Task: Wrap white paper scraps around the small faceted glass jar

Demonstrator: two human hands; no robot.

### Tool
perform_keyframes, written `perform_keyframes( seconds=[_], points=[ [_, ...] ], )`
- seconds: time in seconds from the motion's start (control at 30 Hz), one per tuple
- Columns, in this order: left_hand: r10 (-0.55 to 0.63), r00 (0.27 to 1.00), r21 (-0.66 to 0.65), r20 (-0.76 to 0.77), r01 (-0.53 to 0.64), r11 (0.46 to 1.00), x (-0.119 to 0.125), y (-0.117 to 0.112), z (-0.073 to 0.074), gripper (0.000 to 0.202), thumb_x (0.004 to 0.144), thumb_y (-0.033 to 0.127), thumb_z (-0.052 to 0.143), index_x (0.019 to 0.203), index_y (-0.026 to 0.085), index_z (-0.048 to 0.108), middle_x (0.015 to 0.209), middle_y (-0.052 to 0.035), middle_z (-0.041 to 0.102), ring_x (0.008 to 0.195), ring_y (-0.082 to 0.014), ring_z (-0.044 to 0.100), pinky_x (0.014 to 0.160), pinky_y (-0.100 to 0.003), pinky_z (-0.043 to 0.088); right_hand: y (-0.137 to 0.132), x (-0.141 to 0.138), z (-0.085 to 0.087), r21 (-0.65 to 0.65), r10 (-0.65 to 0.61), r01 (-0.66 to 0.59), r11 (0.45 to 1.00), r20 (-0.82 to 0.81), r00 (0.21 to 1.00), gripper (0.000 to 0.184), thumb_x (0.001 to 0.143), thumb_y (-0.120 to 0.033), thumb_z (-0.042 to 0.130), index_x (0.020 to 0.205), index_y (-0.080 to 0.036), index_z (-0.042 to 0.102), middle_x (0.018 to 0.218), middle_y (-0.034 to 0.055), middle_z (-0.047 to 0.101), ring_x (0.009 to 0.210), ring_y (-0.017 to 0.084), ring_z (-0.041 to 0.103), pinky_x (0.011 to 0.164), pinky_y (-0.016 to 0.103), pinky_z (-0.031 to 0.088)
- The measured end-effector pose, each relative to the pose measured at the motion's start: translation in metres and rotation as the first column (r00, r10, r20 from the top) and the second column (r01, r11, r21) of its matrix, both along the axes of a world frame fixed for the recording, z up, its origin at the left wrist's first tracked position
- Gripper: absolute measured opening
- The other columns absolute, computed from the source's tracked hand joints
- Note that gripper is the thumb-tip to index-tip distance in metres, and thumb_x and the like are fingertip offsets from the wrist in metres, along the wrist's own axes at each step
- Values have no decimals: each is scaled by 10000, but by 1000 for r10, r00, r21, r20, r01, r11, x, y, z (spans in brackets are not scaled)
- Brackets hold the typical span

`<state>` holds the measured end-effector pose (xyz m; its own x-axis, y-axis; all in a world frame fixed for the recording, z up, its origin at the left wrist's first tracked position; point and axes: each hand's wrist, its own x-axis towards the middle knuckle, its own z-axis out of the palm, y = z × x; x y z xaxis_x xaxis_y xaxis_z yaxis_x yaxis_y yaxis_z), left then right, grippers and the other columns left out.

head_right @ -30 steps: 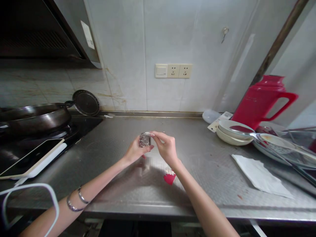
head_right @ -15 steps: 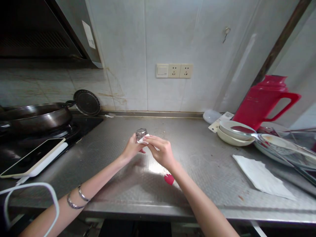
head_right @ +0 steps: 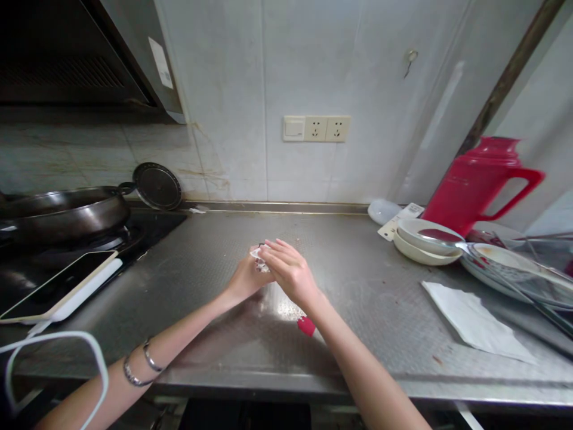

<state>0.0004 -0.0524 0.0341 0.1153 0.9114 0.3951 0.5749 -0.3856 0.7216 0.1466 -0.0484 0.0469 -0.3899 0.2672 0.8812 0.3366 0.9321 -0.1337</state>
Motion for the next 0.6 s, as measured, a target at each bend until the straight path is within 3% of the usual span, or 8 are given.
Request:
perform_keyframes(
  seconds=[0.1,0.17,0.27,0.37,0.47,0.6],
  points=[
    [-18,999,49,-37,20,999,0,0,-1,278,688,293,667,947,204,616,931,-46,617,841,-218,621,717,-299,482,0,-1,-2,9,4,-5,1000,69,998,333,921,-144,463,1204,-245,607,1117,58,691,1116,200,608,1030,435,461],
    [20,999,-2,-25,-20,1000,-3,1,-3,284,689,308,660,944,203,595,911,-48,612,794,-220,628,670,-295,479,-1,-2,-2,21,12,-13,1000,80,997,337,913,-130,471,1201,-243,605,1107,56,694,1108,194,613,1037,426,458],
    [41,998,-75,48,-38,996,-8,2,-5,419,666,306,671,1040,199,513,880,-39,635,786,-231,641,640,-291,475,-4,-5,-3,37,46,-50,998,103,994,315,896,-116,496,1157,-238,622,1070,54,707,1063,182,638,1050,428,442],
    [38,996,-65,84,-32,997,-14,5,-9,534,648,286,674,1114,181,438,865,-37,654,806,-236,643,652,-298,475,-9,-10,-3,20,67,-69,997,105,992,295,887,-99,497,1117,-222,635,1033,58,719,996,170,668,1075,454,400],
    [12,997,-23,76,-11,1000,-19,9,-12,542,649,257,659,1130,172,423,877,-39,656,791,-224,639,655,-300,473,-15,-16,-2,-55,101,-97,994,73,992,288,886,-98,489,1076,-238,655,985,35,733,930,172,690,1082,480,380],
    [7,992,-40,124,-2,999,-18,13,-11,591,619,291,719,1123,163,439,874,-37,658,772,-206,638,646,-290,478,-15,-15,2,-265,135,-149,953,-72,988,219,890,-166,515,928,-254,712,849,-22,746,771,181,712,1034,461,438]
  ],
)
